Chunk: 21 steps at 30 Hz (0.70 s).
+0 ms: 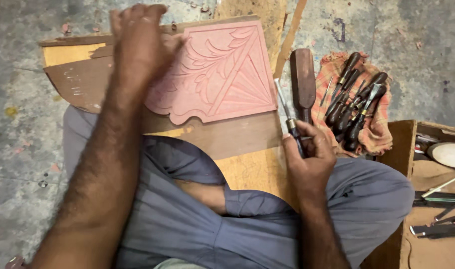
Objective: The person carves a floral design into a wooden piece using a chisel and a wooden mallet.
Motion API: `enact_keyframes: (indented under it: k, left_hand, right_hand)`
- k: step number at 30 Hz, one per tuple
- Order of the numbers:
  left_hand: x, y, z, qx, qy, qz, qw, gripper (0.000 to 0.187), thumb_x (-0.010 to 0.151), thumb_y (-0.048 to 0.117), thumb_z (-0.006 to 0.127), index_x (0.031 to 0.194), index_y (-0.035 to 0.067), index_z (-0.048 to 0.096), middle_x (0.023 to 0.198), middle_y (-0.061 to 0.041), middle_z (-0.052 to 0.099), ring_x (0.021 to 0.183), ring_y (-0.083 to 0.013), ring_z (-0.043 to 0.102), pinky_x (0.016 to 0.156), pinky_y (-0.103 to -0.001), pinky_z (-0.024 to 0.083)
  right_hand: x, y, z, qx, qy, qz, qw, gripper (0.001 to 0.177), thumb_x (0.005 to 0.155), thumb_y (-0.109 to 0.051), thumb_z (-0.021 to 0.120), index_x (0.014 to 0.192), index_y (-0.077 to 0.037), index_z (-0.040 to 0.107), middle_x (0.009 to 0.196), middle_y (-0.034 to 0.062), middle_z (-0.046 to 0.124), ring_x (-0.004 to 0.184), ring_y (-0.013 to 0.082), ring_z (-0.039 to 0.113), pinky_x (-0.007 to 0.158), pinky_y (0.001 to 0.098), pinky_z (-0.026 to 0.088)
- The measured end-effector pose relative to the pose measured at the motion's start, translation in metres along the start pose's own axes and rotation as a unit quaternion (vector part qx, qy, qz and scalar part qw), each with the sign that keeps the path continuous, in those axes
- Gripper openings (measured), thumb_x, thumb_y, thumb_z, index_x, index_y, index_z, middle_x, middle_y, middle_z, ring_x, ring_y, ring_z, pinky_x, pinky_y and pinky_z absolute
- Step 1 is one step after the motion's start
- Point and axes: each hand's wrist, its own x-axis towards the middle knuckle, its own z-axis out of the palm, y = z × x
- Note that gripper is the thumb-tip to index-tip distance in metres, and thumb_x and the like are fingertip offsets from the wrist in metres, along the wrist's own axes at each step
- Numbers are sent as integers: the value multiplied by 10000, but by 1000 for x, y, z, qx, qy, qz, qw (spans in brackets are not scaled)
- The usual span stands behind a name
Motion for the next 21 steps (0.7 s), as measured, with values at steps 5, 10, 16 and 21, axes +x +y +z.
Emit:
enact_keyframes:
  k: [5, 10, 16, 21]
  left_hand:
    - [-17, 75, 21, -60, -100, 97, 988, 809, 902, 467, 797, 1524, 112, 421, 1567, -219, 386, 1470, -380, 303, 1225, -576, 122]
    - [-24, 132, 39, -96, -201, 139, 965, 1371, 586, 659, 905, 1611, 145, 152, 1630, -305, 165, 1513, -443, 93, 1176, -582, 30]
    - [-37, 134, 63, -97, -111, 167, 975, 1474, 566, 885, 820, 1597, 64, 161, 1592, -370, 227, 1525, -489, 152, 1236, -619, 66]
    - [-41, 131, 71, -89, -83, 178, 976, 1496, 557, 942, 762, 1594, 47, 159, 1592, -379, 249, 1522, -504, 187, 1241, -626, 85]
  right_hand:
    - [-12, -4, -9, -55, -10, -12, 998, 263, 918, -4, 756, 1177, 4, 713, 1022, -1, 641, 764, 37, 539, 665, 200, 464]
    - [-14, -3, -14, -31, -21, -16, 999, 245, 938, 1, 741, 1181, 13, 708, 1047, 6, 634, 814, 38, 573, 705, 197, 479]
    - [-9, 0, -15, -28, -35, -44, 998, 245, 935, 14, 737, 1177, 5, 704, 1052, 20, 640, 869, 52, 628, 759, 202, 511]
    - [-5, -5, -23, -81, -43, -53, 994, 259, 888, 50, 744, 1143, 13, 715, 1019, 40, 635, 860, 93, 596, 774, 228, 500]
